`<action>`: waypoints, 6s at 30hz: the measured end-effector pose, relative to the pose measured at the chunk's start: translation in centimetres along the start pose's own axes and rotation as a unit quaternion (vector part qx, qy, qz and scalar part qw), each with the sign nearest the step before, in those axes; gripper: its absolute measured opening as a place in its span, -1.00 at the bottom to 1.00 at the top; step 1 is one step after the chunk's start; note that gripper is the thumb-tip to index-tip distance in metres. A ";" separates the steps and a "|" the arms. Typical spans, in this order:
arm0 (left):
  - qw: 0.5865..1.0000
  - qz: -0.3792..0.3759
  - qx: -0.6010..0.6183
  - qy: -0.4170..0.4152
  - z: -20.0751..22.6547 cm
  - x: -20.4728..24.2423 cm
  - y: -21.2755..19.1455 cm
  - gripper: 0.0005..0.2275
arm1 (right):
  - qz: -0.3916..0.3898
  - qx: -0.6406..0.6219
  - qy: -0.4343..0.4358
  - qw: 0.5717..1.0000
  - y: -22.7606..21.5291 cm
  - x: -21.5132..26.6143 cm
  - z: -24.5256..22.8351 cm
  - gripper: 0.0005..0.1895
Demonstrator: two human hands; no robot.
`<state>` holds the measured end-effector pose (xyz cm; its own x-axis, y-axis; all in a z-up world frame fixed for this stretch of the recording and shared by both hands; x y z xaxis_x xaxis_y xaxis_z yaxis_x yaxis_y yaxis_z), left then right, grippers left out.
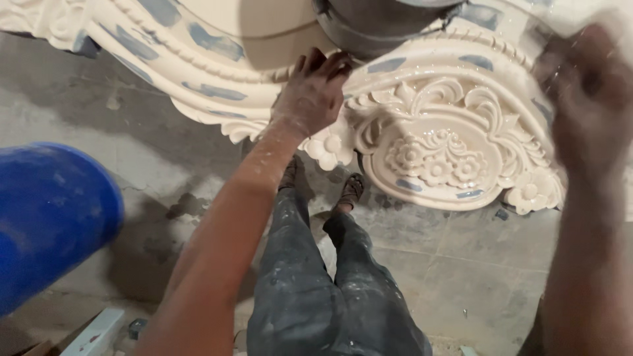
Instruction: The person sands the carved details of a wooden headboard using sandpaper and water, then rubs and smooths the carved edges by hand.
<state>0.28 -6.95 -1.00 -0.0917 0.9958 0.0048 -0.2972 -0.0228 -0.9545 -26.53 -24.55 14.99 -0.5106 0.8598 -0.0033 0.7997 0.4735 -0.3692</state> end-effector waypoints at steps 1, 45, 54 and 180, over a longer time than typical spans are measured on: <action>0.999 0.033 0.003 0.003 -0.1 0.1 0.0 -0.67 | -0.037 0.049 -0.007 0.998 0.7 2.6 1.6 -0.88; 0.993 0.111 0.050 -0.006 0.2 1.1 -1.6 -0.81 | -0.105 0.387 -0.206 0.892 7.5 14.0 5.8 -0.56; 0.991 0.121 0.051 0.009 0.6 1.0 -2.3 -0.80 | -0.033 0.367 -0.096 0.925 6.1 17.3 6.9 -0.63; 0.982 0.179 0.055 0.011 0.0 1.8 -1.3 -0.78 | 0.029 0.379 -0.060 0.923 2.5 17.6 10.3 -0.75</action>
<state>0.48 -5.11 0.28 -0.1900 0.9234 -0.3334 -0.3505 -0.3810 -0.8556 -36.84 -10.20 4.42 -0.5413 0.8309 -0.1292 0.3984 0.1181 -0.9096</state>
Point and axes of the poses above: each hand's wrist, its own x-axis away from the middle knuckle, its own y-axis out of the palm, z = x × y, the point moved 7 cm from there along -x, towards the middle knuckle, and after that the axes turned 5 degrees about z, right-handed, at the moved point
